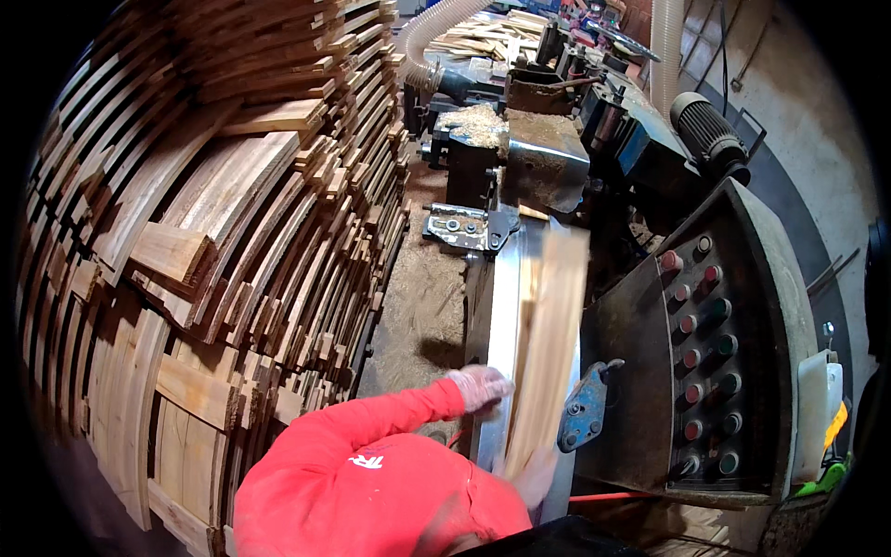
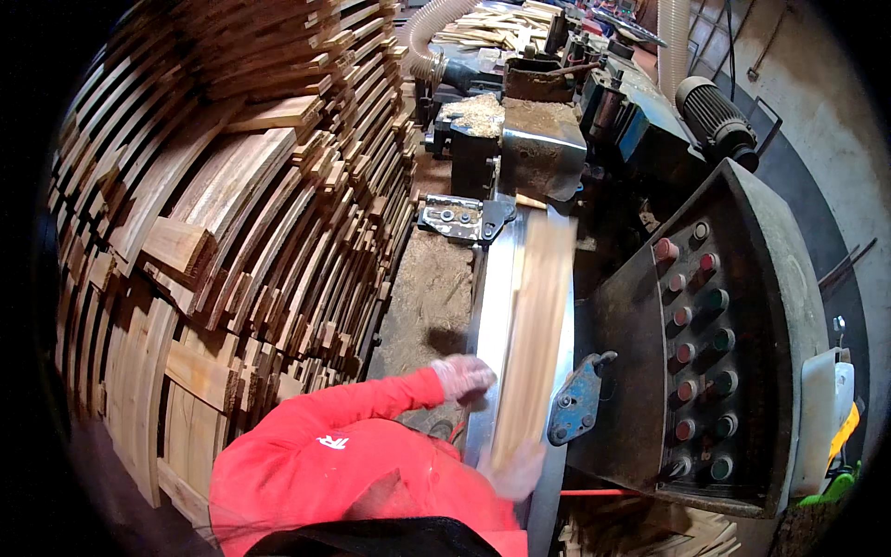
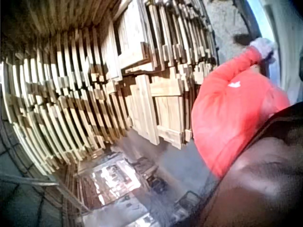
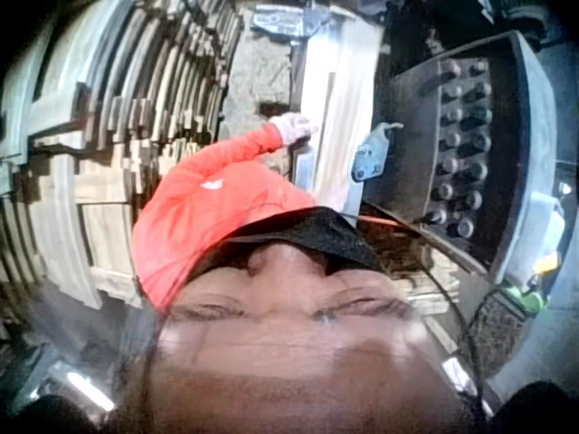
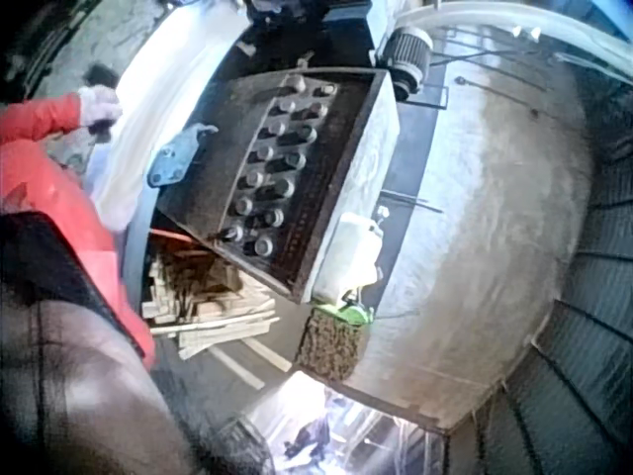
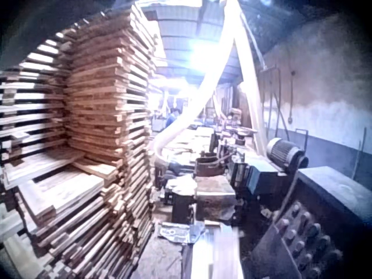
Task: The person repeatedly picks up wooden planks from a large stack and feeds them into a woodworking machine. After the machine processes the wood, the person removes the plank and places it back onto the stack. This cycle is performed continuously throughout the video.
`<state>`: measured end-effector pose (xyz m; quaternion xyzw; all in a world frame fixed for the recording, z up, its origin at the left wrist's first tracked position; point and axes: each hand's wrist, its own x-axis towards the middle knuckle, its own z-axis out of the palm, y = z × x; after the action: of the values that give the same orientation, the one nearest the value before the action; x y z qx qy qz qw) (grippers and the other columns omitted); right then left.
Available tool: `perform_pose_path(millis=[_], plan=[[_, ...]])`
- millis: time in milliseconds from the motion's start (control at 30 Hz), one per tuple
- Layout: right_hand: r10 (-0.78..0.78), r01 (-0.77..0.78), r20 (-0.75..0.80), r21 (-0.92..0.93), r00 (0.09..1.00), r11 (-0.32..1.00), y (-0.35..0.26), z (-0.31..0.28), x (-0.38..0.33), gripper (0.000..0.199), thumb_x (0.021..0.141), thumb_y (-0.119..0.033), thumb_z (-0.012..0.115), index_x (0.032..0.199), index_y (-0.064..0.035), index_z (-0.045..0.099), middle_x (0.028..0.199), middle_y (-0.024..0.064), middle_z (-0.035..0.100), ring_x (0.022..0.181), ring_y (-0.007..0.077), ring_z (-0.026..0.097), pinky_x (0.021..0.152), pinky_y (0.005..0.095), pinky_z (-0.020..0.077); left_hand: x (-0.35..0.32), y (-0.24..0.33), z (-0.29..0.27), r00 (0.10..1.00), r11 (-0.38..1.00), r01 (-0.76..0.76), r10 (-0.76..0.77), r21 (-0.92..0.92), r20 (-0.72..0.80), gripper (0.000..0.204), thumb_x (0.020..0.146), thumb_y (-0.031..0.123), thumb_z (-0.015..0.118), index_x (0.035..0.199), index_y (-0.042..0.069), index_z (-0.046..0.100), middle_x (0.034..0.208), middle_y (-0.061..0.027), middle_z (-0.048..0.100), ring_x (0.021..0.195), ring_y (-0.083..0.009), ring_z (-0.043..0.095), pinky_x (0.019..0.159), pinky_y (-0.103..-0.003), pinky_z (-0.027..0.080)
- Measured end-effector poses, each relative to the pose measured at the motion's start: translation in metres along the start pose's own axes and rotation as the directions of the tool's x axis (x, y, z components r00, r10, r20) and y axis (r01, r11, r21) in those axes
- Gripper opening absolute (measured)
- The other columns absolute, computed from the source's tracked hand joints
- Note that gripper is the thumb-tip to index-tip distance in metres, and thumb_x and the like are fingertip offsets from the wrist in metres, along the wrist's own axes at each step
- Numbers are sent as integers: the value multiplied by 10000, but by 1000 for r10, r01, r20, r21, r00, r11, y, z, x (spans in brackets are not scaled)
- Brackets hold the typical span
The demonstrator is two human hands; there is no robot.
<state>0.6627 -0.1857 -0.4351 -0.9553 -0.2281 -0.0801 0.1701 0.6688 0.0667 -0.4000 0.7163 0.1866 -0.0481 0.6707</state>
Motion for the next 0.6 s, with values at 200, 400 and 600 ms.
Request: perform_pose_path(millis=[200,400,600], plan=[[49,-36,-292,49,955,998,-89,77,191,875,695,-400,745,1426,-112,360,1442,204,329,1251,391,409,1025,464,388,-116,28,-88,833,946,-294,184,-136,-522,312,908,206,586,1130,-13,572,856,-89,637,764,-136,633,657,-276,528],[-31,59,-287,89,957,994,-106,101,256,782,678,-347,772,1356,-119,458,1418,188,362,1246,384,406,1046,449,369,-304,-11,-164,-517,869,-464,-110,170,-849,319,858,211,567,1109,19,521,897,-106,563,694,-220,565,569,-298,467],[-171,183,-103,116,980,976,-81,40,141,702,669,-308,743,1283,-63,507,1323,249,417,1169,429,446,1002,493,375,-555,-239,-242,-768,935,-336,-341,-111,-542,702,827,351,650,1428,133,360,1383,-238,435,1253,-337,457,1026,-389,394]])
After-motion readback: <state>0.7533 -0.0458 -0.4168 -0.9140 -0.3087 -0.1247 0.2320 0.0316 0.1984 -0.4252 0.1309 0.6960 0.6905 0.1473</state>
